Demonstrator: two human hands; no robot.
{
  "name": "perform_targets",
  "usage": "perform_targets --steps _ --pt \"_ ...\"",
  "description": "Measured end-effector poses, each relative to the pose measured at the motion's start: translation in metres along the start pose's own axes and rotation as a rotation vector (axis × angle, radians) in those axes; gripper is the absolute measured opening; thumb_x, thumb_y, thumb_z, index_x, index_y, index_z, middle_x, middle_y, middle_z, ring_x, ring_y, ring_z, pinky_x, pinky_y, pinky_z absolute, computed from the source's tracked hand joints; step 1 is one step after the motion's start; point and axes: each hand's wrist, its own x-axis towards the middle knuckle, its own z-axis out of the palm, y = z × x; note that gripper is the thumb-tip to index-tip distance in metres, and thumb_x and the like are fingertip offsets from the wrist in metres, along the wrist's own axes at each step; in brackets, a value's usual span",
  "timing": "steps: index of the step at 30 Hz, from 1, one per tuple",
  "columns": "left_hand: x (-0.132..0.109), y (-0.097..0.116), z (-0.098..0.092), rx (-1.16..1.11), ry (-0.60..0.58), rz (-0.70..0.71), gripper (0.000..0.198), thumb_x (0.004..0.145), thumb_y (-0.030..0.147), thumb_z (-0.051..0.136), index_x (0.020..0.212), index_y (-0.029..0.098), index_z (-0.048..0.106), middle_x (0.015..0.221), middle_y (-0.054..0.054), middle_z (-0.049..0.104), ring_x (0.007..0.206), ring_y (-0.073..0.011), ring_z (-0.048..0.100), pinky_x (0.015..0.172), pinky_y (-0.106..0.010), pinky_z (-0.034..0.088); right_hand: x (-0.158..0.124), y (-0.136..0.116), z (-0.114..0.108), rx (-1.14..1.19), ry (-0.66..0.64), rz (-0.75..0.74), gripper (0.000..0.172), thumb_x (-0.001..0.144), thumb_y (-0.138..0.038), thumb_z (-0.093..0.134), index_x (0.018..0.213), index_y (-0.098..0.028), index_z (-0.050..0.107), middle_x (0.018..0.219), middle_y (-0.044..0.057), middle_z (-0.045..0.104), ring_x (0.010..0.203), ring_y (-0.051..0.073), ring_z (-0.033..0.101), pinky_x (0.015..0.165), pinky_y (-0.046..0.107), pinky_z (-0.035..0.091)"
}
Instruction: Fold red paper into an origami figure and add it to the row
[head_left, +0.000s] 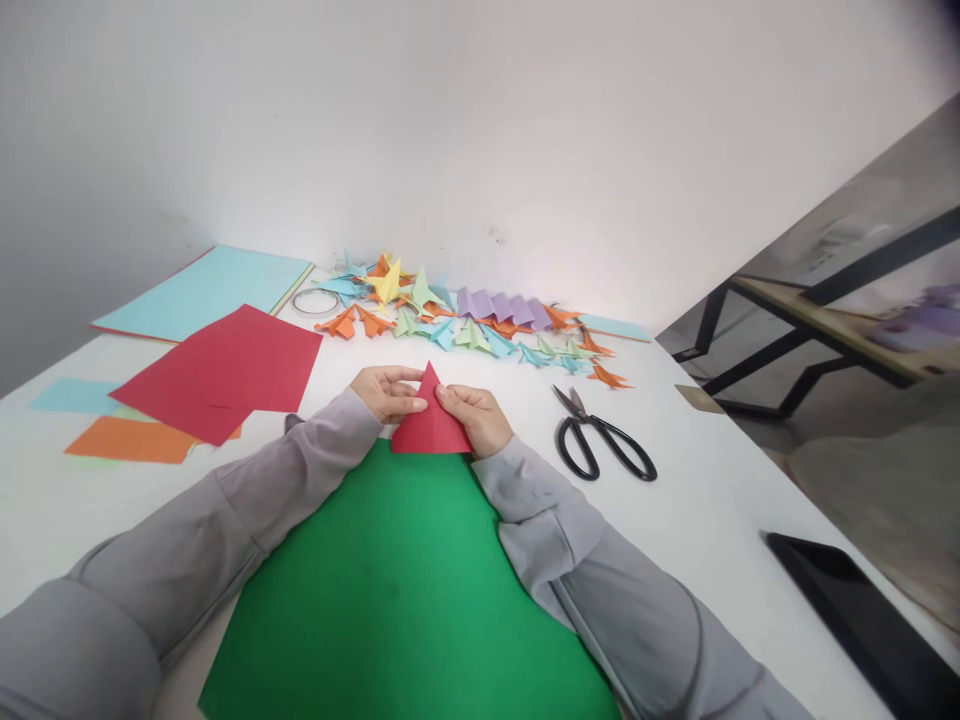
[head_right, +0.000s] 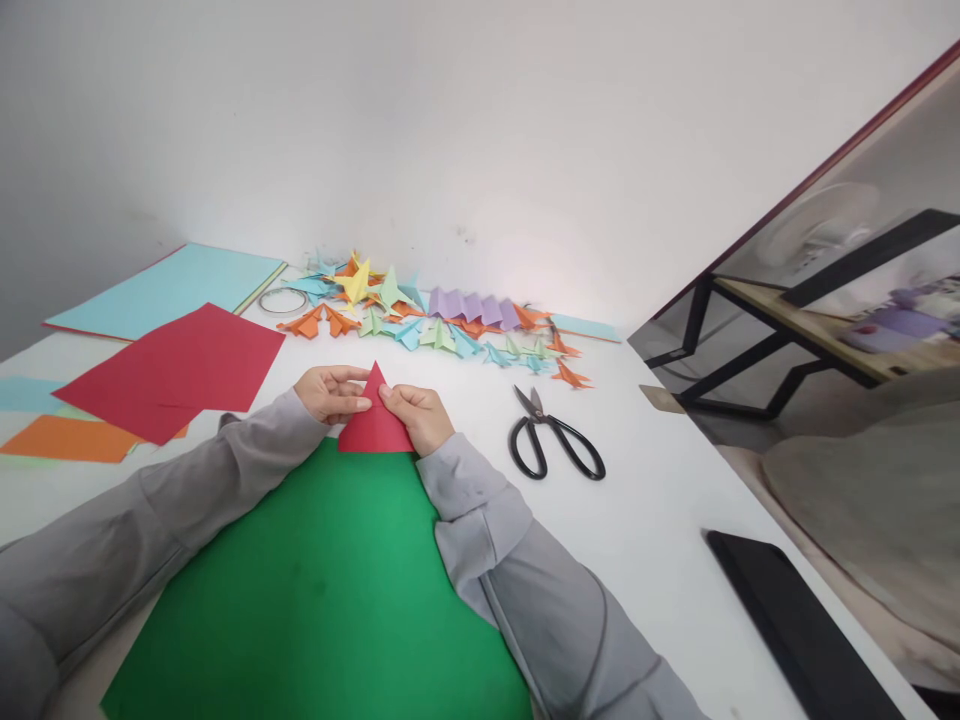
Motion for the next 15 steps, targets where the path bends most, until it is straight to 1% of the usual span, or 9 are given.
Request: perform_targets --steps 3,7,9,12,15 --pt "-0.0046 0.0025 0.0037 -0.016 0.002 0.021 0.059 0.036 0.018 0.084 0.090 0.011 0.062 0.062 -0.002 0.067 0.057 -0.0144 0.064 0.055 -0.025 0.052 0.0008 0.0003 -0.0010 0.029 0.008 0.000 0.045 0.057 -0.056 0.068 0.049 -0.017 0.047 0.043 -0.006 0.044 0.039 0.006 0.033 0.041 0.022 0.022" --pt "-0.0080 0.0042 0.0055 -0.006 0.005 0.030 0.052 0.039 0.018 0.083 0.086 0.011 0.063 0.058 -0.001 0.067 0.054 -0.0122 0.062 0.054 -0.022 0.049 0.0008 -0.0001 -0.0014 0.010 0.004 -0.018 0.045 0.057 -0.056 0.067 0.048 -0.017 0.046 0.043 -0.006 0.045 0.039 0.006 0.033 0.041 0.021 0.022" --pt "-0.0074 0.0042 0.0051 0.011 0.000 0.024 0.048 0.040 0.018 0.083 0.083 0.011 0.063 0.055 0.000 0.065 0.051 -0.0112 0.060 0.051 -0.022 0.048 0.0005 -0.0002 -0.0012 -0.022 -0.006 -0.037 0.044 0.058 -0.055 0.067 0.049 -0.017 0.049 0.044 -0.005 0.046 0.040 0.006 0.034 0.041 0.021 0.023" --pt "-0.0056 0.0037 0.0041 0.054 -0.005 -0.008 0.048 0.037 0.018 0.084 0.080 0.012 0.063 0.049 0.002 0.062 0.044 -0.0099 0.057 0.045 -0.020 0.044 -0.0001 0.0001 -0.0012 -0.078 -0.047 -0.053 0.040 0.057 -0.054 0.068 0.055 -0.016 0.056 0.047 -0.004 0.051 0.041 0.006 0.038 0.043 0.022 0.026" --pt "-0.0057 0.0037 0.0035 0.072 -0.035 -0.017 0.048 0.037 0.021 0.084 0.079 0.012 0.063 0.050 0.001 0.063 0.042 -0.0096 0.056 0.043 -0.019 0.042 -0.0007 -0.0003 -0.0021 -0.094 -0.081 -0.049 0.038 0.057 -0.053 0.069 0.058 -0.016 0.058 0.049 -0.004 0.053 0.043 0.007 0.041 0.044 0.022 0.028"
